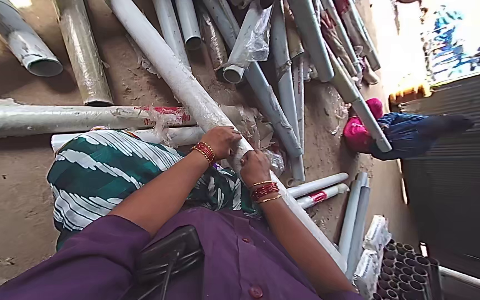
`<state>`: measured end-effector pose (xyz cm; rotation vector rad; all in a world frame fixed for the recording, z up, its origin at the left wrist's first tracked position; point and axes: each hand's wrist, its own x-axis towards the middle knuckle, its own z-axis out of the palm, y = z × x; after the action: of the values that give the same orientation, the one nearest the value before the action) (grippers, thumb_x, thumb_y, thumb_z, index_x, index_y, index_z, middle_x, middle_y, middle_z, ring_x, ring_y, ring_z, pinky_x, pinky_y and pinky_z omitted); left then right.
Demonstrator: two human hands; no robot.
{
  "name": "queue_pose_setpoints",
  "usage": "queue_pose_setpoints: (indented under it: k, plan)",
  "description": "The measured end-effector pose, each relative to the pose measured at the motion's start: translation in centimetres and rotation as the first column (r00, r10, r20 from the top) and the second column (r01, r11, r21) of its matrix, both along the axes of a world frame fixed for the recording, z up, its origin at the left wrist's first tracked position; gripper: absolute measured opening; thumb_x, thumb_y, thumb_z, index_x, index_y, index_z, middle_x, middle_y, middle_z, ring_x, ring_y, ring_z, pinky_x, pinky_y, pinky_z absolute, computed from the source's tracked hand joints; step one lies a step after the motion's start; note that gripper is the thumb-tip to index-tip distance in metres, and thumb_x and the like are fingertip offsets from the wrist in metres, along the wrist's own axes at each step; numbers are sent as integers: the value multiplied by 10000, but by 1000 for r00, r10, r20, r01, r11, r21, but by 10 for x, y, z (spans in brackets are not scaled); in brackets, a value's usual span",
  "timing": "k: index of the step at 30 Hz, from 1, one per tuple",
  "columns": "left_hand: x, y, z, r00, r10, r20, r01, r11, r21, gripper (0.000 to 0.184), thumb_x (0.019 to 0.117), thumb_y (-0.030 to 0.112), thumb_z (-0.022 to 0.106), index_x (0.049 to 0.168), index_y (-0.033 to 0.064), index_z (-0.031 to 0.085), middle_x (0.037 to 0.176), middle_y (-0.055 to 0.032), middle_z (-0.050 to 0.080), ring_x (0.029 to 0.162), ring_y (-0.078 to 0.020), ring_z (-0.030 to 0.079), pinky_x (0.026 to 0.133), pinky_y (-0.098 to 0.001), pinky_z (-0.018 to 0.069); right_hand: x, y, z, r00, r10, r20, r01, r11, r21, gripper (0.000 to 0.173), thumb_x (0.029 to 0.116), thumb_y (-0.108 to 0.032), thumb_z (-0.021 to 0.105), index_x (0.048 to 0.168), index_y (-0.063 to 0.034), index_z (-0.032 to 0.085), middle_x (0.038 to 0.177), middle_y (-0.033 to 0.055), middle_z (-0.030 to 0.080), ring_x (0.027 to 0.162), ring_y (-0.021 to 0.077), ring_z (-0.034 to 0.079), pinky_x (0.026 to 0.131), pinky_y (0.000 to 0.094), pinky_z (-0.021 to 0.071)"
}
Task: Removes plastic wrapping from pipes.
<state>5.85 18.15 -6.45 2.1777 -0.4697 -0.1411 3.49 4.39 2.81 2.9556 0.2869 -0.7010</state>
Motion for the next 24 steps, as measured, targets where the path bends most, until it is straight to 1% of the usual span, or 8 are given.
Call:
queue_pose_setpoints:
  k: [3, 6, 9, 12, 15, 19, 22, 24]
  plan:
    - [9, -2, 3, 999, -24, -38, 23, 1000, -7, 496, 866, 16, 736, 1355, 4, 653, 1450, -163, 604, 1426, -356, 489, 1207, -488, 331, -13, -16, -7, 988, 21, 150, -45, 986, 160, 115, 920, -1, 678, 999, 75, 713, 1086, 295, 655, 1101, 457, 627, 975, 570, 499]
    - [14, -2, 12, 996, -20, -92, 18, 1000, -18, 362, 916, 61, 712, 1274, 6, 704, 1400, -171, 632, 1377, -351, 533, 1175, -495, 374, 1, -23, 2, 978, -85, 193, 31, 963, 269, 194, 967, -1, 624, 1140, 54, 694, 1125, 266, 669, 980, 390, 673, 878, 525, 542]
    - [21, 2, 60, 915, -63, -398, 138, 977, 163, 310, 1014, 71, 599, 1315, 54, 672, 1494, -110, 558, 1457, -294, 435, 1201, -478, 329, 22, -17, 6, 986, -127, 112, 92, 958, 272, 266, 997, -101, 647, 1215, 43, 692, 1132, 252, 687, 1040, 393, 660, 932, 549, 506]
    - [14, -4, 11, 998, 56, -11, -57, 997, -56, 103, 925, 36, 676, 969, -3, 760, 1152, -184, 730, 1188, -388, 637, 1038, -529, 475, 25, -7, -9, 983, -96, 153, 51, 959, 277, 178, 960, -78, 691, 1058, 65, 735, 1147, 262, 674, 1089, 409, 649, 969, 557, 505]
    - [16, -3, 13, 999, 33, 3, -33, 999, -32, 109, 928, 0, 643, 940, -18, 750, 1146, -171, 726, 1169, -379, 635, 1007, -515, 490, 11, 4, -20, 971, -41, 236, -11, 976, 218, 99, 922, 11, 660, 985, 70, 709, 1142, 267, 669, 1095, 427, 654, 954, 557, 528]
    - [19, -6, 24, 997, -29, -77, 37, 995, 95, 167, 939, -21, 631, 1080, -57, 713, 1234, -200, 675, 1241, -396, 586, 1026, -507, 483, 8, 12, -17, 989, -23, 143, 16, 999, 52, 247, 925, 2, 642, 1148, 107, 653, 1240, 315, 614, 1188, 468, 602, 986, 576, 502]
    - [16, -1, 25, 998, -60, -32, 63, 993, 98, 180, 907, -24, 672, 1073, -85, 706, 1178, -237, 668, 1207, -415, 589, 1028, -497, 478, 10, 1, -9, 995, 4, 96, -22, 982, 187, 139, 930, 3, 670, 1036, 89, 694, 1128, 285, 651, 1113, 447, 630, 968, 568, 507]
    - [0, 5, 63, 994, -78, -81, 89, 986, 140, 169, 901, -49, 645, 1046, -122, 694, 1167, -272, 665, 1202, -433, 586, 1038, -494, 465, 7, -16, 4, 988, -76, 132, 31, 948, 316, 121, 971, -30, 654, 1003, 68, 717, 1068, 252, 684, 1046, 402, 654, 950, 550, 501]
